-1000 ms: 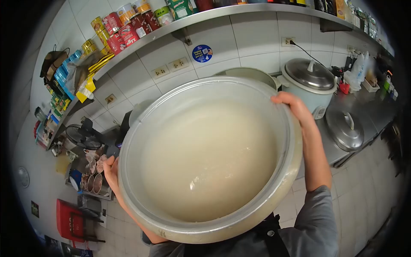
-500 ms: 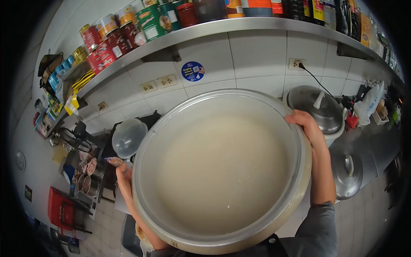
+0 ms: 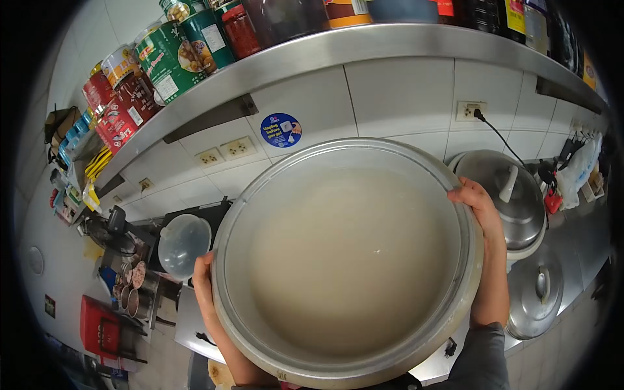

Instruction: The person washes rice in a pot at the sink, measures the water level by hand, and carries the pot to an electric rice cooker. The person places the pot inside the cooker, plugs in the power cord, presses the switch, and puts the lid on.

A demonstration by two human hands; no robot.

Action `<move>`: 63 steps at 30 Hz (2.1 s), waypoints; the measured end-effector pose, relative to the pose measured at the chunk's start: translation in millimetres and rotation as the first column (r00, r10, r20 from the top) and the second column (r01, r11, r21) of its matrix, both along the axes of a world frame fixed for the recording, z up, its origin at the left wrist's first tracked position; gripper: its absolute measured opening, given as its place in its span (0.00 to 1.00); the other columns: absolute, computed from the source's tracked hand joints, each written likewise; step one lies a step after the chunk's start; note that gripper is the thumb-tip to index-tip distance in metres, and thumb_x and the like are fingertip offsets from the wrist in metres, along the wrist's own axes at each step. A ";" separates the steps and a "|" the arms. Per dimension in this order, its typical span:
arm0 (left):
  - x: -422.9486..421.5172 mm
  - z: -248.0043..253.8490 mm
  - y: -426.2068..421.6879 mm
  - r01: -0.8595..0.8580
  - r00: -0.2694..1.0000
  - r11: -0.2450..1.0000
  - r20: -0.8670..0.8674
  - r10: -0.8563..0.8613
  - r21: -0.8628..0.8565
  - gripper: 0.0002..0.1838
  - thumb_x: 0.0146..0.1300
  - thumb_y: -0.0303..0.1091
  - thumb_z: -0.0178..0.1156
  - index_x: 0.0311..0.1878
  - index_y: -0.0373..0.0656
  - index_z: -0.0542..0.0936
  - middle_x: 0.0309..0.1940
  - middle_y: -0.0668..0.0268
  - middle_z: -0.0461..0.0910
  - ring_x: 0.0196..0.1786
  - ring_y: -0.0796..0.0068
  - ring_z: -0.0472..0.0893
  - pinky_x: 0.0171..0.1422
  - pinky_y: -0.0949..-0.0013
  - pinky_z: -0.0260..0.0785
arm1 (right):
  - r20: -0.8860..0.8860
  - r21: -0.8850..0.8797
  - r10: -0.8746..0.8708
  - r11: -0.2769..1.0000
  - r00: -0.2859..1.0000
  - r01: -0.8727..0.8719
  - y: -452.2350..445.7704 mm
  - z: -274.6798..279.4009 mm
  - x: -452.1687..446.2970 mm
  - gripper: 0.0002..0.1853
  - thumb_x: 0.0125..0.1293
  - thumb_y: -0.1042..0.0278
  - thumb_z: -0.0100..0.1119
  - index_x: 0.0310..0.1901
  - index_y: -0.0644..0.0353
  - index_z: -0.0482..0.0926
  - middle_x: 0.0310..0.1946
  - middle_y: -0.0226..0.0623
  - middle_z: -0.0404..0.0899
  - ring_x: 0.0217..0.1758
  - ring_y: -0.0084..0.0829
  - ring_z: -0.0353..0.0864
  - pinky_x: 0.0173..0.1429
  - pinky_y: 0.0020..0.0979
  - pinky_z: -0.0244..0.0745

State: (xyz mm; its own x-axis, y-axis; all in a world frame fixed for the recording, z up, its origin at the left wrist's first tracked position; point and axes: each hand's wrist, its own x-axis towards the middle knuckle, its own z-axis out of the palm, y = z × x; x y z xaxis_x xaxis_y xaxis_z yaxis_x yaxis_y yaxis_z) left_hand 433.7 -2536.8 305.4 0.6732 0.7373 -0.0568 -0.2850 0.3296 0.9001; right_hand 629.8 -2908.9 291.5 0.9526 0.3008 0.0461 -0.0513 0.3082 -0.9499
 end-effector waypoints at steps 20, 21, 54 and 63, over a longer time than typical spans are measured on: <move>59.1 -60.4 74.8 0.060 0.963 0.962 -0.238 -0.126 -0.267 0.14 0.57 0.39 0.58 0.39 0.38 0.80 0.34 0.61 0.81 0.35 0.71 0.79 0.40 0.70 0.71 | -0.044 -0.172 -0.126 0.978 0.991 0.116 45.9 -28.3 47.0 0.21 0.51 0.70 0.59 0.46 0.72 0.74 0.34 0.37 0.78 0.33 0.25 0.77 0.40 0.24 0.71; 58.7 -84.7 87.8 0.073 0.956 0.976 -0.264 -0.127 -0.204 0.17 0.57 0.40 0.58 0.44 0.37 0.79 0.38 0.60 0.80 0.39 0.71 0.79 0.44 0.70 0.71 | -0.054 -0.173 -0.098 0.981 0.994 0.087 44.7 -41.1 49.0 0.21 0.51 0.70 0.58 0.47 0.72 0.74 0.34 0.37 0.78 0.33 0.25 0.77 0.40 0.24 0.71; 49.0 -129.2 85.8 0.543 0.536 0.446 -0.702 0.468 0.712 0.29 0.64 0.53 0.55 0.26 0.28 0.76 0.16 0.48 0.73 0.21 0.51 0.74 0.29 0.57 0.64 | 0.153 -0.766 -0.174 0.601 0.973 0.228 58.1 -96.1 28.1 0.19 0.60 0.57 0.62 0.28 0.70 0.76 0.18 0.29 0.71 0.23 0.19 0.66 0.28 0.27 0.61; 51.0 -128.1 83.3 0.539 0.483 0.487 -0.725 0.491 0.688 0.30 0.63 0.57 0.54 0.32 0.30 0.77 0.23 0.48 0.77 0.31 0.49 0.79 0.39 0.56 0.68 | 0.326 -0.911 0.079 0.292 0.942 0.291 42.1 -94.5 21.4 0.27 0.54 0.47 0.62 0.23 0.72 0.77 0.16 0.51 0.73 0.21 0.43 0.73 0.30 0.40 0.67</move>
